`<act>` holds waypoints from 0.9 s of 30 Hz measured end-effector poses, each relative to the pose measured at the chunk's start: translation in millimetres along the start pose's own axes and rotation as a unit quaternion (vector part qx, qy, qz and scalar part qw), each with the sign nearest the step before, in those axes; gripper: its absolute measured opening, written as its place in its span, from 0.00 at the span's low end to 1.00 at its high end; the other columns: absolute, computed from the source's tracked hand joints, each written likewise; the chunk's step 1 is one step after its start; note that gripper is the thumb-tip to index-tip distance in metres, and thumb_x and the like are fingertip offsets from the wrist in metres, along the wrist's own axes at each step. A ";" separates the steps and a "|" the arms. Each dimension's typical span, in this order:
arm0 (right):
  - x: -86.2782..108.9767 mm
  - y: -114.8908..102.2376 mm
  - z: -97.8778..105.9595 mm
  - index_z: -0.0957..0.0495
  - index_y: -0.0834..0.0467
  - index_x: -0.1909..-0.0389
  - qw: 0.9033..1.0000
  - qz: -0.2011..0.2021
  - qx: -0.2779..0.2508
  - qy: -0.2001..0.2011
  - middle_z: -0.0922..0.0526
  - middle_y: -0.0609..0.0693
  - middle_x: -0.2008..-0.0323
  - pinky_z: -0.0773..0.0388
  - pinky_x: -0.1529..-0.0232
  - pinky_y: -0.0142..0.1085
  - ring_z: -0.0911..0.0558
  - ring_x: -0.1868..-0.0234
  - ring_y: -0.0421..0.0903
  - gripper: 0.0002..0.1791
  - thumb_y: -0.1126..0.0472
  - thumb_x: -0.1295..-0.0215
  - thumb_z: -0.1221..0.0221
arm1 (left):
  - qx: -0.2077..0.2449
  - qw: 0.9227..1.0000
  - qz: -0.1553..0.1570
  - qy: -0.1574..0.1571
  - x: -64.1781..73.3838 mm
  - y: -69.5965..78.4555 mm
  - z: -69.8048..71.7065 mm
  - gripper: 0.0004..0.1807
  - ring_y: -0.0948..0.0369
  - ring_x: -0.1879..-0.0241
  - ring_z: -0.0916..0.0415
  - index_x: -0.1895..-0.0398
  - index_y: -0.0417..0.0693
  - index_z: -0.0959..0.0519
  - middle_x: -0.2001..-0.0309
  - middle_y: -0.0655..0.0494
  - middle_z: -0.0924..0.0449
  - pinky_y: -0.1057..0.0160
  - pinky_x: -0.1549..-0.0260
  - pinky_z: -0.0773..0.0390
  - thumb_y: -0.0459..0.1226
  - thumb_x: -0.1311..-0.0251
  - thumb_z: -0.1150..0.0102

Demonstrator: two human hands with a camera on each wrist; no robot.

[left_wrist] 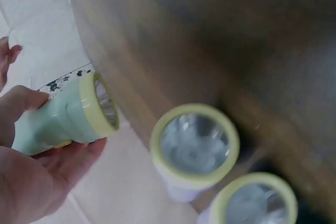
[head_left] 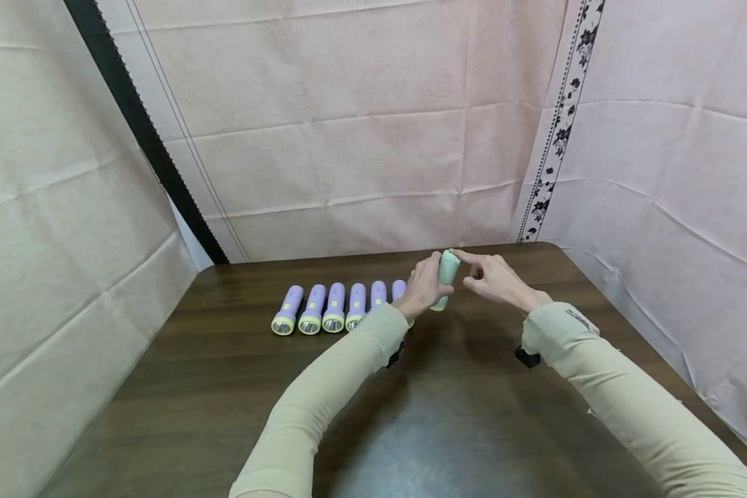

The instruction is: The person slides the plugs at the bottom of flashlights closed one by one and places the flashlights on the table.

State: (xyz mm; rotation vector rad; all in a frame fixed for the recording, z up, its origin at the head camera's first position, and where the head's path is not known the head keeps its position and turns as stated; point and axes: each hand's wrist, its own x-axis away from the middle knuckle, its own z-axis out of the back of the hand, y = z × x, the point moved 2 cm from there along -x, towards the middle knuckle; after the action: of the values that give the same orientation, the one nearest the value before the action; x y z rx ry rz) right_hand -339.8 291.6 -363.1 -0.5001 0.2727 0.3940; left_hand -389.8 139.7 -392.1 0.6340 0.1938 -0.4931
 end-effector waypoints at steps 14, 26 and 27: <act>1.0 2.6 -4.2 0.46 0.58 0.26 0.999 -0.026 0.020 -0.005 0.20 0.48 0.77 0.30 0.69 0.36 0.27 0.77 0.41 0.42 0.65 0.44 0.45 | -0.142 0.987 0.069 -0.038 -9.5 -20.8 -9.4 0.37 0.50 0.61 0.18 0.41 0.54 0.36 0.58 0.48 0.18 0.53 0.65 0.20 0.49 0.51 0.28; 7.6 9.3 -11.3 0.36 0.59 0.31 0.999 -0.039 0.006 -0.010 0.20 0.48 0.78 0.30 0.69 0.36 0.26 0.77 0.41 0.36 0.66 0.46 0.45 | -0.230 0.967 0.085 -0.062 -21.4 -29.3 -29.4 0.31 0.52 0.54 0.18 0.48 0.45 0.25 0.52 0.50 0.17 0.55 0.59 0.19 0.52 0.51 0.29; 7.9 9.3 -11.7 0.36 0.59 0.32 0.999 -0.040 0.007 -0.010 0.20 0.47 0.78 0.30 0.69 0.36 0.26 0.77 0.40 0.36 0.66 0.46 0.45 | -0.235 0.966 0.087 -0.065 -22.2 -30.1 -30.8 0.31 0.52 0.54 0.18 0.48 0.45 0.25 0.52 0.50 0.17 0.55 0.59 0.19 0.52 0.51 0.29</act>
State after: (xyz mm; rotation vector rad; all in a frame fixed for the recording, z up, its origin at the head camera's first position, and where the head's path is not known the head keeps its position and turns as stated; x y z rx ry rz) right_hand -338.6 295.5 -379.5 -0.4909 0.2363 0.3193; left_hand -424.7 146.0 -425.0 0.1504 0.1224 -0.3003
